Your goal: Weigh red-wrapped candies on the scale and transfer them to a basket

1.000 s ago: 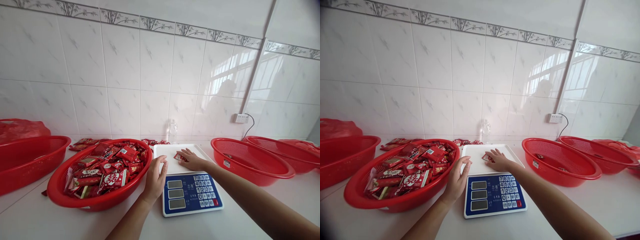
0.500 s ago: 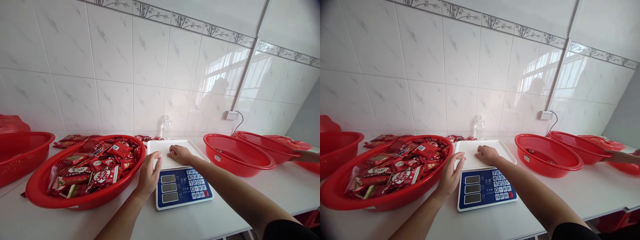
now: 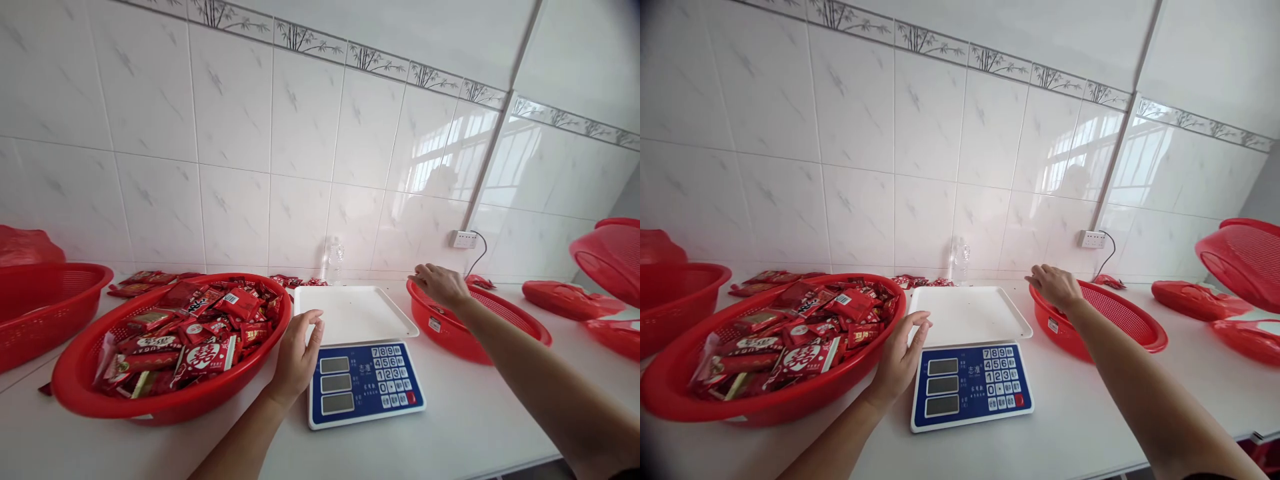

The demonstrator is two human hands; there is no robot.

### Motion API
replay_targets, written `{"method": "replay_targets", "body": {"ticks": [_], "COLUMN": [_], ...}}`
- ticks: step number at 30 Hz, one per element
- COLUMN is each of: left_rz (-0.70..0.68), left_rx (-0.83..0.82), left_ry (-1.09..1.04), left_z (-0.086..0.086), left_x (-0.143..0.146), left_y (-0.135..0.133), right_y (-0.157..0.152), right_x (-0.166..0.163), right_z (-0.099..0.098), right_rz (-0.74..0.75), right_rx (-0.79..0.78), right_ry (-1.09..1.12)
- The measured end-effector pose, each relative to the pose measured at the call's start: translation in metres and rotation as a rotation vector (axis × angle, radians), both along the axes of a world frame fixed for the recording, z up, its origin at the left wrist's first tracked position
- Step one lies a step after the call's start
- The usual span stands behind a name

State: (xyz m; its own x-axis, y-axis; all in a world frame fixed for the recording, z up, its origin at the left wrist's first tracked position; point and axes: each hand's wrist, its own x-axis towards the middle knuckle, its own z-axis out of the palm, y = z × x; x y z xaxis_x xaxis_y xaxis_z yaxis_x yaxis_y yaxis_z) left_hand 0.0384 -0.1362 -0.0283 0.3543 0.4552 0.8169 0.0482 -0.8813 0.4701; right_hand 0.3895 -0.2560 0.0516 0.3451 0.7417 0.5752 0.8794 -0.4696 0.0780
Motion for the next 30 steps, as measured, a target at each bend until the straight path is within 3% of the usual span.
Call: {"method": "replay_targets", "body": {"ticks": [6,12,16,21,27,30], "left_rz": [0.017,0.025,0.008,0.011,0.008,0.003], "left_rx": [0.014,-0.001,-0.011,-0.02,-0.031,-0.043], "left_ry": [-0.005,-0.011,-0.001,-0.006,0.007,0.009], "left_z": [0.0,0.002,0.001,-0.004,-0.008,-0.007], "left_x": [-0.002,-0.004,-0.003,-0.002,-0.003,-0.003], "left_y": [0.0,-0.002,-0.002,-0.004,-0.011,-0.016], "right_y": [-0.037,-0.043,-0.034,-0.008,0.021,0.018], "right_x": [0.054,0.076,0.074,0.041,-0.04,-0.085], "right_z": [-0.005,-0.04,-0.064,-0.078,-0.092,-0.099], "right_rz": [-0.191,-0.257,-0.235,-0.096,0.144,0.331], "right_rx": [0.066,0.07,0.056,0.113,0.254,0.472], "right_ry": [-0.036,0.047,0.124,0.163,0.159,0.141]}}
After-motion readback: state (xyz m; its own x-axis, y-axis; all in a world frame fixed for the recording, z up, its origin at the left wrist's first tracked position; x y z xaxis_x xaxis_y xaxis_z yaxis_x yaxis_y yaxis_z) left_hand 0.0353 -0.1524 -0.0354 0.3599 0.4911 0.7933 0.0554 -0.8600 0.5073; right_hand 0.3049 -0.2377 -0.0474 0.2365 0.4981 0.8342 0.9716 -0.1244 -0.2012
